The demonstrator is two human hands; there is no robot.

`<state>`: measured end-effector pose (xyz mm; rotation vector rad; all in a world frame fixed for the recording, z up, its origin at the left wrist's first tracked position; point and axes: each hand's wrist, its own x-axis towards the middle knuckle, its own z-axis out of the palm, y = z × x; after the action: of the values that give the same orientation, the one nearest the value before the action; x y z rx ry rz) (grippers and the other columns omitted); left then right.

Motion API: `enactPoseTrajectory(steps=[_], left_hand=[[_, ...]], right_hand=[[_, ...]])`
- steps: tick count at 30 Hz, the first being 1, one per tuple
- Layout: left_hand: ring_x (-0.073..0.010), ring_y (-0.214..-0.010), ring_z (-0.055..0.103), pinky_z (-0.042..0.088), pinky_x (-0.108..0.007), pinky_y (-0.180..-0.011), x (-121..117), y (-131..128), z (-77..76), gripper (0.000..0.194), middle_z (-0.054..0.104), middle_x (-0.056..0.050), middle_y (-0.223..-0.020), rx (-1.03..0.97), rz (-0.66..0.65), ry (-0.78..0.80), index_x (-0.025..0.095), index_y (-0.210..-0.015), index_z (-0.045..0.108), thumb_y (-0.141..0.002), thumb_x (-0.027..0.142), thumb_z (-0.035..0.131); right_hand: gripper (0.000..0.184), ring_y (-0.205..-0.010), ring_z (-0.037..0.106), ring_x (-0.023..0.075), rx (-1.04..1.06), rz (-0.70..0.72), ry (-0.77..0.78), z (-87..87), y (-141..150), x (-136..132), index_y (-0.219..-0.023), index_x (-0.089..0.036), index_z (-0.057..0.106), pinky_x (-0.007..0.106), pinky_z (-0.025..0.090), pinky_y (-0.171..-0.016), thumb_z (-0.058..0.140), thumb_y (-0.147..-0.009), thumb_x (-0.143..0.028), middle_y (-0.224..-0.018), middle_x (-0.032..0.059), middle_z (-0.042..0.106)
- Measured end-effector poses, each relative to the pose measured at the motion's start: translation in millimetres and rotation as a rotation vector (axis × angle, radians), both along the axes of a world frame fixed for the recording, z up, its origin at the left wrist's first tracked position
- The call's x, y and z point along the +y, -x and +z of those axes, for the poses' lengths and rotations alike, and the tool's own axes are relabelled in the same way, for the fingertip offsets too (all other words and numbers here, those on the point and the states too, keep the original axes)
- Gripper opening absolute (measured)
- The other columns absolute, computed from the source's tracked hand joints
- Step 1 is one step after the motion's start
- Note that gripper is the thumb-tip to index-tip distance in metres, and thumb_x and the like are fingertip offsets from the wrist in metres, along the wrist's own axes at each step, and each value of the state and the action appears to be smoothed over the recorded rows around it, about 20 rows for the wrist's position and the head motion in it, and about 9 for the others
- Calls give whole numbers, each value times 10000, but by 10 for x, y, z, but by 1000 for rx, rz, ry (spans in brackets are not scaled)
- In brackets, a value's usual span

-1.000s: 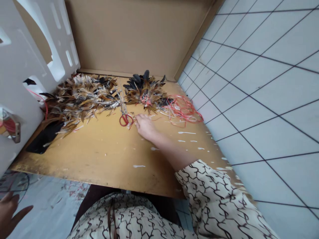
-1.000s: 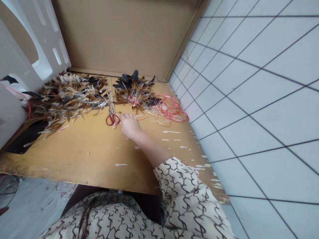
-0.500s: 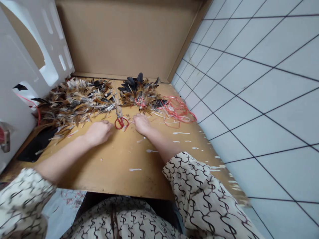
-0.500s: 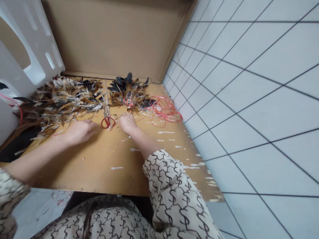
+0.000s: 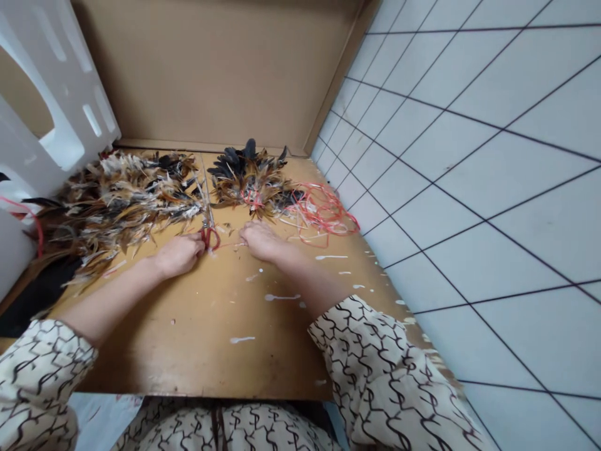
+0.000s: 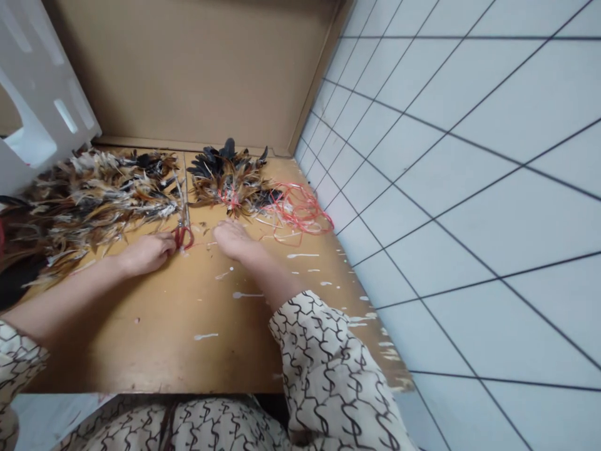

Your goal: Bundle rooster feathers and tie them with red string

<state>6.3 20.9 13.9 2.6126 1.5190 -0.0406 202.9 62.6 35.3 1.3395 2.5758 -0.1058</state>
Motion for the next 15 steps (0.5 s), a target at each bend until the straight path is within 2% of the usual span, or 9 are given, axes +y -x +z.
enactPoseTrajectory(steps=[3, 8, 15], left_hand=[[-160, -778, 590, 430, -251, -677, -76, 93, 30, 252, 640, -58, -839, 39, 60, 5, 182, -684, 599, -696, 56, 381], [-180, -803, 592, 412, -255, -632, -170, 195, 55, 224, 644, -66, -873, 95, 169, 12, 181, -659, 582, -646, 40, 409], [-188, -785, 600, 410, -259, -617, -250, 184, 93, 241, 644, -77, -871, 151, 293, 24, 179, -689, 595, -664, 49, 393]], right_hand=[[341, -1084, 479, 219, -16, -18, -14, 34, 56, -37, -1032, -104, 634, 310, 334, -889, 381, -808, -58, -1062, 159, 612], [354, -1097, 473, 229, -10, -8, -29, 13, 61, -83, -1050, -103, 625, 331, 328, -896, 354, -826, -64, -1060, 163, 608], [368, -1080, 493, 218, 26, -4, -38, -1, 43, -121, -1059, -90, 621, 305, 339, -880, 360, -806, -29, -1058, 166, 612]])
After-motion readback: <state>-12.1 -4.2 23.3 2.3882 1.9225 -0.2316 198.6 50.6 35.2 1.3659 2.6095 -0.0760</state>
